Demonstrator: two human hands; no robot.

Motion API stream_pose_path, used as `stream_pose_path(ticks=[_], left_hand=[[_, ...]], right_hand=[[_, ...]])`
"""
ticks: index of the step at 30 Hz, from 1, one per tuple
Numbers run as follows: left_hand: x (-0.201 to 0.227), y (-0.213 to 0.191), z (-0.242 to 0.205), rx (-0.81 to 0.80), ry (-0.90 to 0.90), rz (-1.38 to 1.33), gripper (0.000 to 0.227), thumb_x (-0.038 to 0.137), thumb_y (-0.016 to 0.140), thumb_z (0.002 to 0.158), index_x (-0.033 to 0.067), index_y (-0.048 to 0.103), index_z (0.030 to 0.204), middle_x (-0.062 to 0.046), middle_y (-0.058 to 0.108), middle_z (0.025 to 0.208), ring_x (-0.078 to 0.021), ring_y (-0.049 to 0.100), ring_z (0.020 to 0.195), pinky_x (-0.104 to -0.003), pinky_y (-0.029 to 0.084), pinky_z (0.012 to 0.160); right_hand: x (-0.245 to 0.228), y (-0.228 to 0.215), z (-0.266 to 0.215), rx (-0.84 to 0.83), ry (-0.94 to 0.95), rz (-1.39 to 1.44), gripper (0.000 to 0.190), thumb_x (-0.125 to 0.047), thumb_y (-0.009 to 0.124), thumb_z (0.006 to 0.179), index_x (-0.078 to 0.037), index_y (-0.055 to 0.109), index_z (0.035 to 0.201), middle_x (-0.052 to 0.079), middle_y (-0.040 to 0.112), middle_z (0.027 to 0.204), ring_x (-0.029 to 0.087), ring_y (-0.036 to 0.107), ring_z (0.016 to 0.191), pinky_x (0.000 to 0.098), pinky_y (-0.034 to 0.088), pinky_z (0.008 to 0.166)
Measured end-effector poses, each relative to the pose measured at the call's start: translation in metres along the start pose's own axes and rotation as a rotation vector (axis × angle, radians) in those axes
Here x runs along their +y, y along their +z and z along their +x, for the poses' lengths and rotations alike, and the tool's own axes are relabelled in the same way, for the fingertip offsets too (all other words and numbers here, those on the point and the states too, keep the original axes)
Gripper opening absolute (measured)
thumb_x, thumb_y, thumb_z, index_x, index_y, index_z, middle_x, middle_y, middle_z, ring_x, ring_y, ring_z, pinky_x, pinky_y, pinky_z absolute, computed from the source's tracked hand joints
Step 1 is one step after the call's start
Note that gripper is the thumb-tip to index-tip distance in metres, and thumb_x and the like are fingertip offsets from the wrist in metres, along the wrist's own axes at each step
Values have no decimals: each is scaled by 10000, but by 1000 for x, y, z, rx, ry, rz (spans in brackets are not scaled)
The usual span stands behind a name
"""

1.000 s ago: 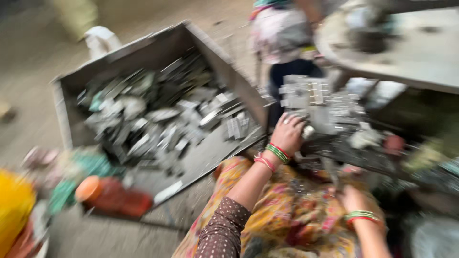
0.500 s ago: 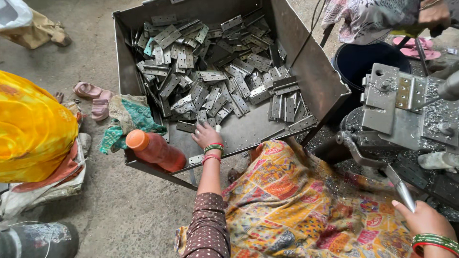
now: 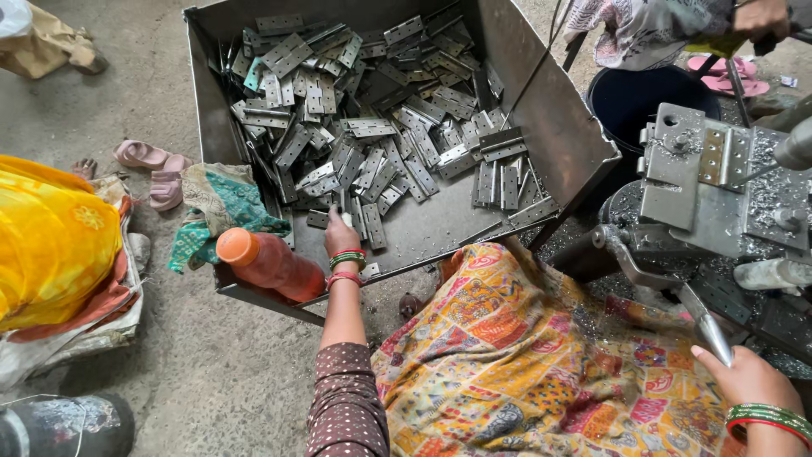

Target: The person sits on the floor and repeatedly picks rectangular metal pieces from a bin, places them under a press, and activates the machine to punch holes. Processed pieces are returned to the bin.

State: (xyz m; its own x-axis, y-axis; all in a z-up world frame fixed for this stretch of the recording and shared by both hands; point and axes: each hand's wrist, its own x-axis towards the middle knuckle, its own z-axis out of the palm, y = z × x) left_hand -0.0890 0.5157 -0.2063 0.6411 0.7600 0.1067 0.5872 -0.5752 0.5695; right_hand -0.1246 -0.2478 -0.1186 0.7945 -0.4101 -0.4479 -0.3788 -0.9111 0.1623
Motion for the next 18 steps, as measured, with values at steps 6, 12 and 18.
stream_pose_path(ticks=[6,12,18], left_hand=[[5,-6,7,203,78,7,416,15,574,878,43,581,1293,-252,705,1119,-450,680,987,-516,555,839],[110,-41,-46,56,266,-183,429,30,632,858,82,637,1285,-214,722,1048,-430,681,936,-536,532,796],[290,-76,-135,-46,872,-440,479,-63,562,847,62,633,1303,-205,695,1049,-422,660,943,-505,533,798]], right_hand=[[-5,-7,-17,76,-101,99,739,-742,603,887,-58,783,1102,240,798,985,433,770,926,515,606,851],[-22,-23,-52,81,-137,331,558,-615,644,868,-95,740,1047,232,763,1044,442,720,1004,522,567,887],[-41,-52,-85,107,-135,301,530,-588,635,896,-92,716,1065,209,758,1032,409,720,991,517,559,892]])
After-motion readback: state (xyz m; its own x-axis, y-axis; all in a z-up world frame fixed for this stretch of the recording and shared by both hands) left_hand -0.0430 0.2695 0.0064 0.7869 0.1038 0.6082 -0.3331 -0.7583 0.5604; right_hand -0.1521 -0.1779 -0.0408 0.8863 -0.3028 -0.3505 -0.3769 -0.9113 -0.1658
